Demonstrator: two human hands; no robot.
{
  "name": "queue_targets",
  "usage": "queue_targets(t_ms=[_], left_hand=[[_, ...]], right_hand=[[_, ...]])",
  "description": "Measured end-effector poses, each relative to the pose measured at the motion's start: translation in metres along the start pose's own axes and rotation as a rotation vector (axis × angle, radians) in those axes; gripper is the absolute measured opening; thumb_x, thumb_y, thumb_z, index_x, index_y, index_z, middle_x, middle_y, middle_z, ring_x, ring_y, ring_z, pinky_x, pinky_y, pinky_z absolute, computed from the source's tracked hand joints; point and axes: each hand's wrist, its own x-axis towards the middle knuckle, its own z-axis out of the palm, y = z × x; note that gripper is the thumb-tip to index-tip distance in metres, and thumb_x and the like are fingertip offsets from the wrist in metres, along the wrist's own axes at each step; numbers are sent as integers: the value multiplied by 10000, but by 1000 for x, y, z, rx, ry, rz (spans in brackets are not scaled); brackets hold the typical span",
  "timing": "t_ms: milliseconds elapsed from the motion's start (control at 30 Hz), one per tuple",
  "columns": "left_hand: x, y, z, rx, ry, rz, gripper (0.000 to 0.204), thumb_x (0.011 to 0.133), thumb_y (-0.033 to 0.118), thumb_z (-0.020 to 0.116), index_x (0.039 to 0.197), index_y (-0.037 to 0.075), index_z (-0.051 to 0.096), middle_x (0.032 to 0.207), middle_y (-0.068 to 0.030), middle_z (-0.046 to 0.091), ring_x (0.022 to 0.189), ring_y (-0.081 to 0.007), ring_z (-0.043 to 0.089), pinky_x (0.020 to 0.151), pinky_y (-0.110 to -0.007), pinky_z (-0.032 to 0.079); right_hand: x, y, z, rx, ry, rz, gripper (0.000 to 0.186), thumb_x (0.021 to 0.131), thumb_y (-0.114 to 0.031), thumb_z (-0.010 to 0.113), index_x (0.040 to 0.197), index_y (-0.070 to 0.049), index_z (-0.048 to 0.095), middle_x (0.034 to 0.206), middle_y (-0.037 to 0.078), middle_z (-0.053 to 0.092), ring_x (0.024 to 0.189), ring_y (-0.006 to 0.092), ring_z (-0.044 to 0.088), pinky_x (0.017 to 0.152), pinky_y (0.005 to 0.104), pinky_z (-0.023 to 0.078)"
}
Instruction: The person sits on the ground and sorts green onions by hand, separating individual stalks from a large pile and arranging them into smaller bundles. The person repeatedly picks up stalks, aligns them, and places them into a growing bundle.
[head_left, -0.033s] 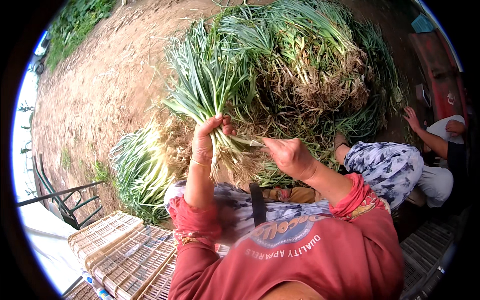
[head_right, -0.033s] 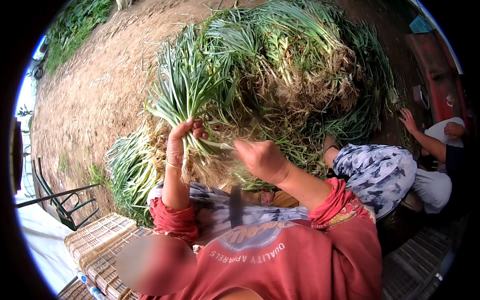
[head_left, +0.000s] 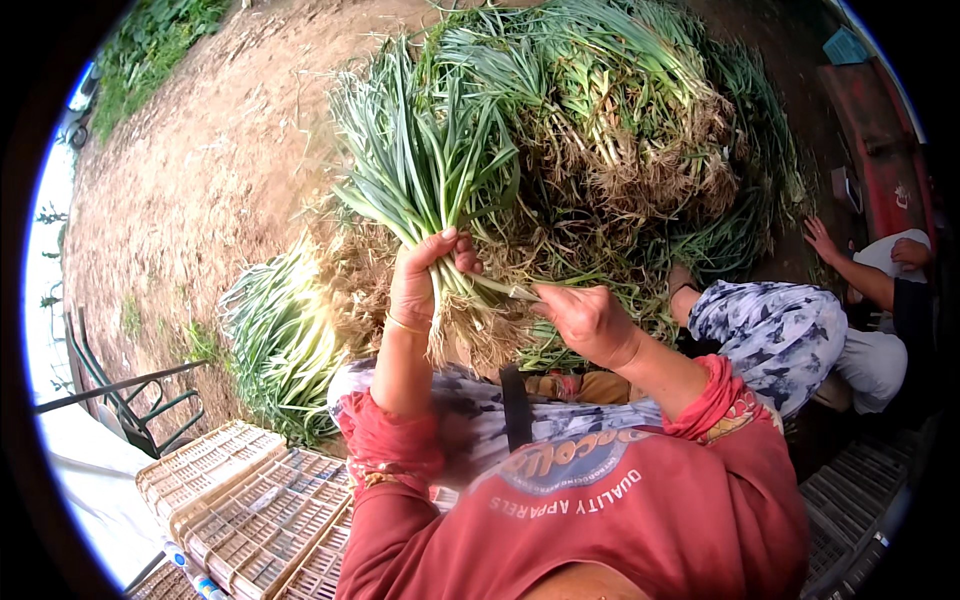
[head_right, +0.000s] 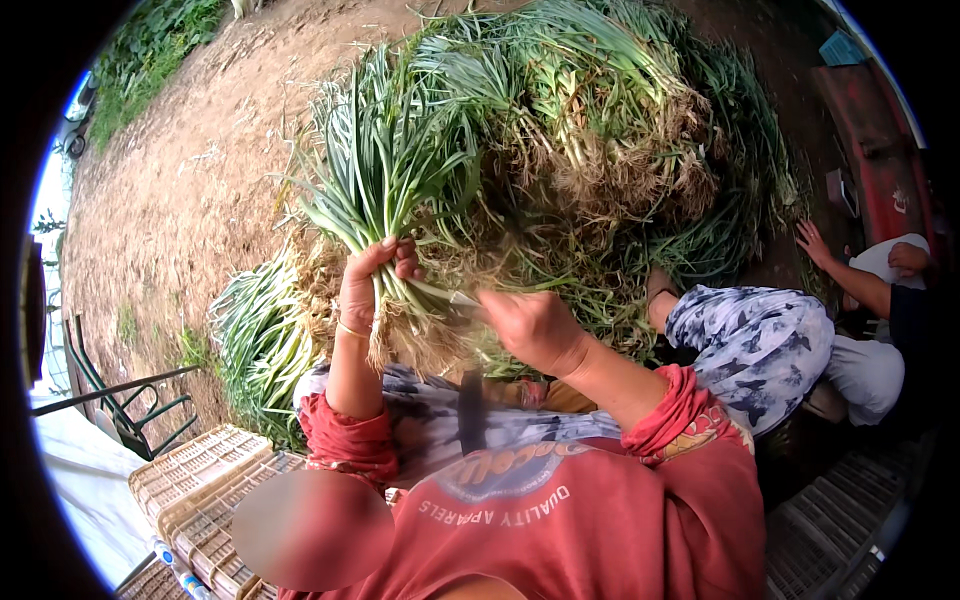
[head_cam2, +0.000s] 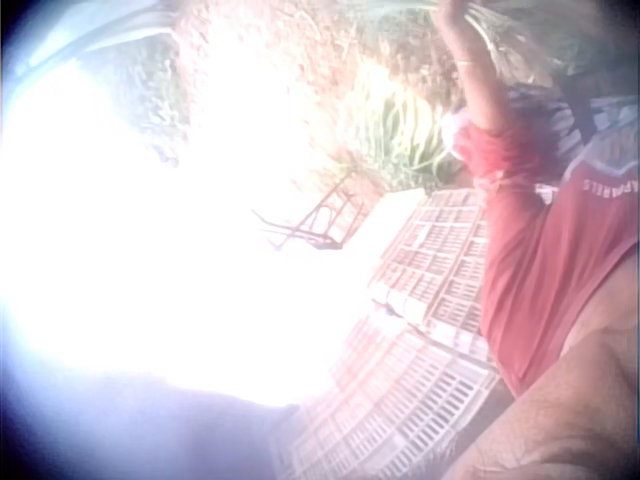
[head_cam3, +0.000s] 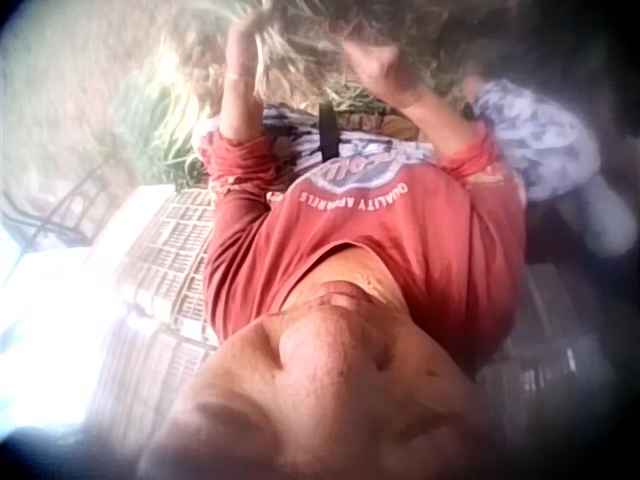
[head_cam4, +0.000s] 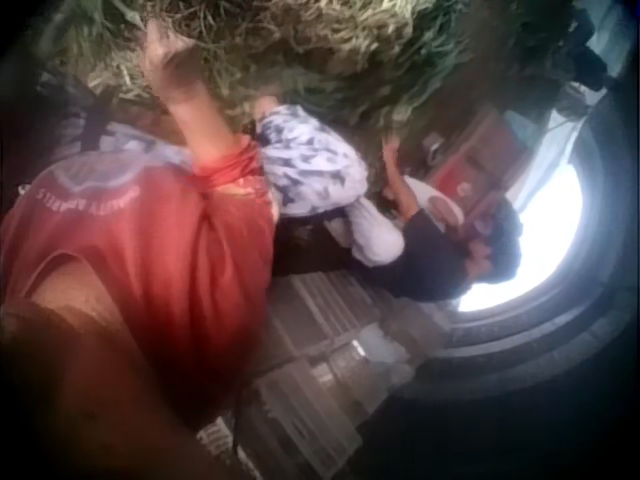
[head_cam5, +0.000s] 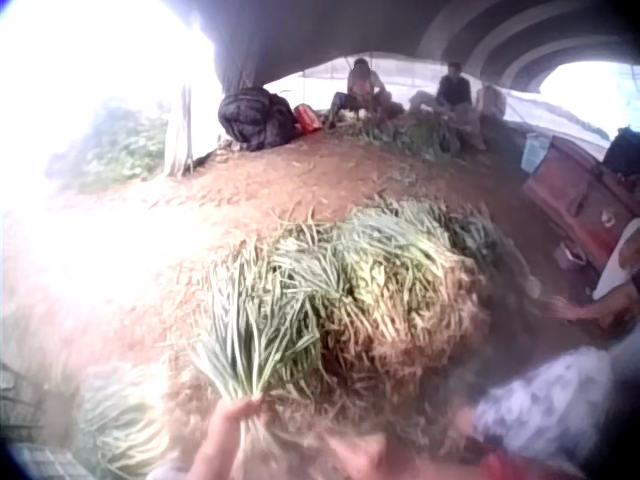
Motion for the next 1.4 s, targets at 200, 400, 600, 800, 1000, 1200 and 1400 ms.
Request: queue_targets(t_ms=[200,400,600,800,1000,1200,1400], left_hand=[[-2,8,2,-265,-10,-30,181,831,137,534,926,1,462,716,-24,449,551,-88,442,569,-268,439],[3,6,3,-254,-92,-3,158,830,127,534,891,-5,470,734,-47,474,581,-118,474,608,-304,460],[-1,20,-6,-583,-141,45,116,834,83,497,863,-4,427,757,-51,437,618,-121,457,628,-274,442],[-22,102,-49,-838,-582,309,62,832,69,507,811,97,456,730,-20,502,703,-132,486,742,-277,425],[-45,127,-58,-404,-49,672,439,776,12,550,1202,-11,447,866,-75,578,802,-199,503,816,-322,419],[-37,120,-82,-149,579,546,200,769,-11,529,950,-95,530,819,-126,577,745,-194,555,739,-327,489],[-20,115,-94,-169,437,431,214,773,25,564,939,-109,563,829,-125,591,700,-166,577,631,-271,516]], right_hand=[[-59,26,-10,-94,-144,271,187,735,6,609,921,0,590,719,149,622,640,328,614,550,357,506],[-12,23,-5,379,-219,383,539,827,-105,575,1321,-63,363,1361,144,343,1205,228,411,895,297,408],[28,-7,39,982,-292,596,248,915,-154,483,1109,-2,515,723,11,535,611,41,441,556,205,393],[4,40,62,505,-391,718,216,852,-83,501,1047,6,528,746,90,586,688,174,580,636,295,458],[10,129,163,270,77,764,320,772,-54,581,1075,0,493,1000,139,583,909,242,573,793,333,462],[40,137,217,-16,-72,1028,371,701,-308,679,922,-41,545,849,140,618,828,324,570,710,411,450],[60,139,211,-133,-189,1041,339,706,-354,674,796,-35,608,782,117,631,680,251,587,630,370,445]])
